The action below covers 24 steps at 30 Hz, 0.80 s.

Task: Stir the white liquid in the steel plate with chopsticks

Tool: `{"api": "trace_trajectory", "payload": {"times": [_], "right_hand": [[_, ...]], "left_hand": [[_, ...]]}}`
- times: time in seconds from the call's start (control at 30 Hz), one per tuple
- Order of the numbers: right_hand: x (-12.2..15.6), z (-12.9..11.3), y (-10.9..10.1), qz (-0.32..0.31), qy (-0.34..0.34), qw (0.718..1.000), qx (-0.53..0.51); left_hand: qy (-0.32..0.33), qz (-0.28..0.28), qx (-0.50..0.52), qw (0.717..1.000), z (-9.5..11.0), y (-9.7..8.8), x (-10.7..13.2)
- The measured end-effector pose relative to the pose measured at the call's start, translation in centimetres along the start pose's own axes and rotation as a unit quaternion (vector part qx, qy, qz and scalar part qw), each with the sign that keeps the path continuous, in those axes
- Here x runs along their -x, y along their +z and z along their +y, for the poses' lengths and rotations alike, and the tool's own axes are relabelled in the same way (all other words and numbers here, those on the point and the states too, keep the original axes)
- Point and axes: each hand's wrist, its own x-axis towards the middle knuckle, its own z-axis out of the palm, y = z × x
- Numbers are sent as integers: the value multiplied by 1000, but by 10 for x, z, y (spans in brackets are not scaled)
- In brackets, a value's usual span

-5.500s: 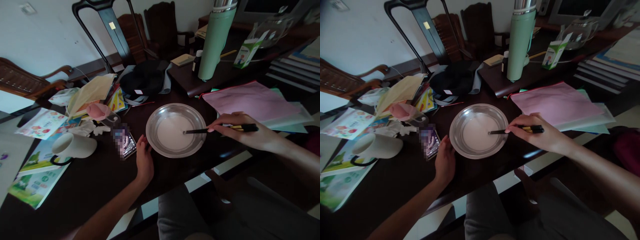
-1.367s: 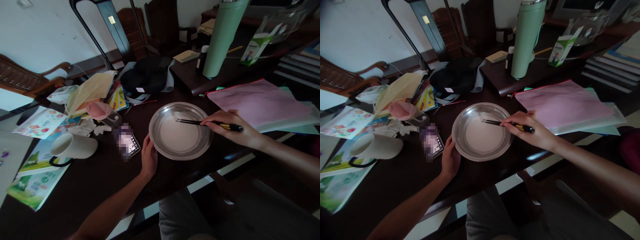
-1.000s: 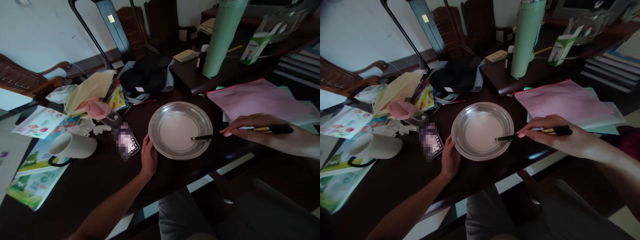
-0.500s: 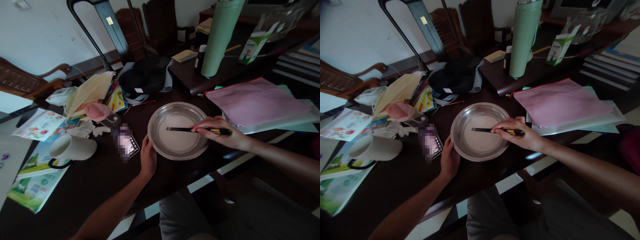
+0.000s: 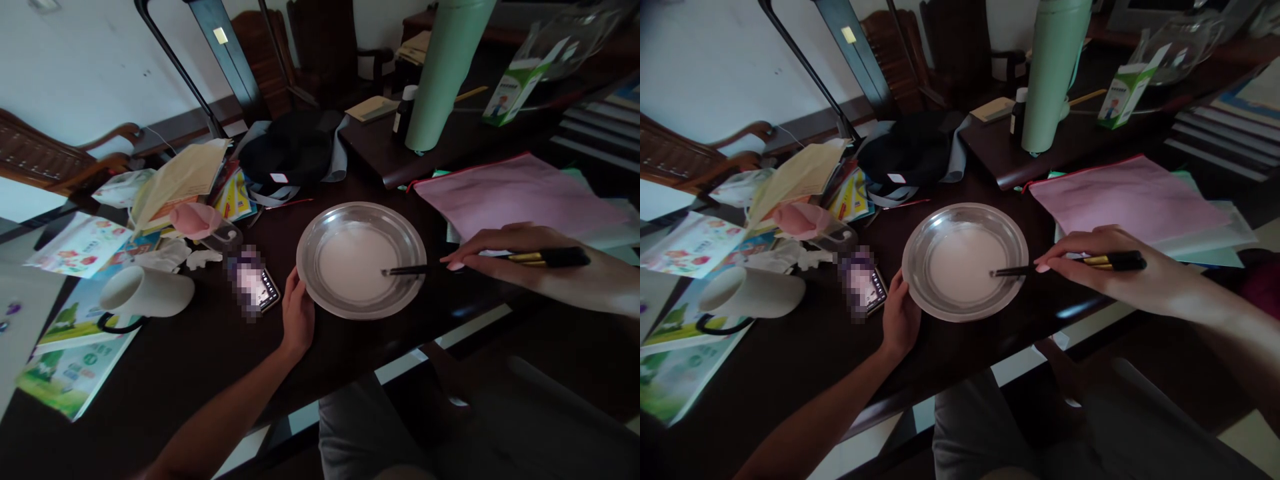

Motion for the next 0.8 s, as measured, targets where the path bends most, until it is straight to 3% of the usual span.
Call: {"api": "trace_trajectory", "payload": {"times": [0.13,0.33,0.47,0.63,0.8], "right_hand": [[-4,-12,14,-79,-13,994,-74],[-19,-18,60,-79,-49,992,-91],[-31,-10,72,-43,-53,996,-55],[-31,-4,60,24,-40,999,-13],[-10,2,21,31,-10,999,34]], "left_hand": [[-4,-8,0,1000,0,-1,0],[-8,-13,-5,1000,1,-2,0],[-12,-6,13,1000,2,-1,0],[-5,-15,-2,1000,1,-2,-1],[-6,-11,6,1000,0,-3,-1]]}}
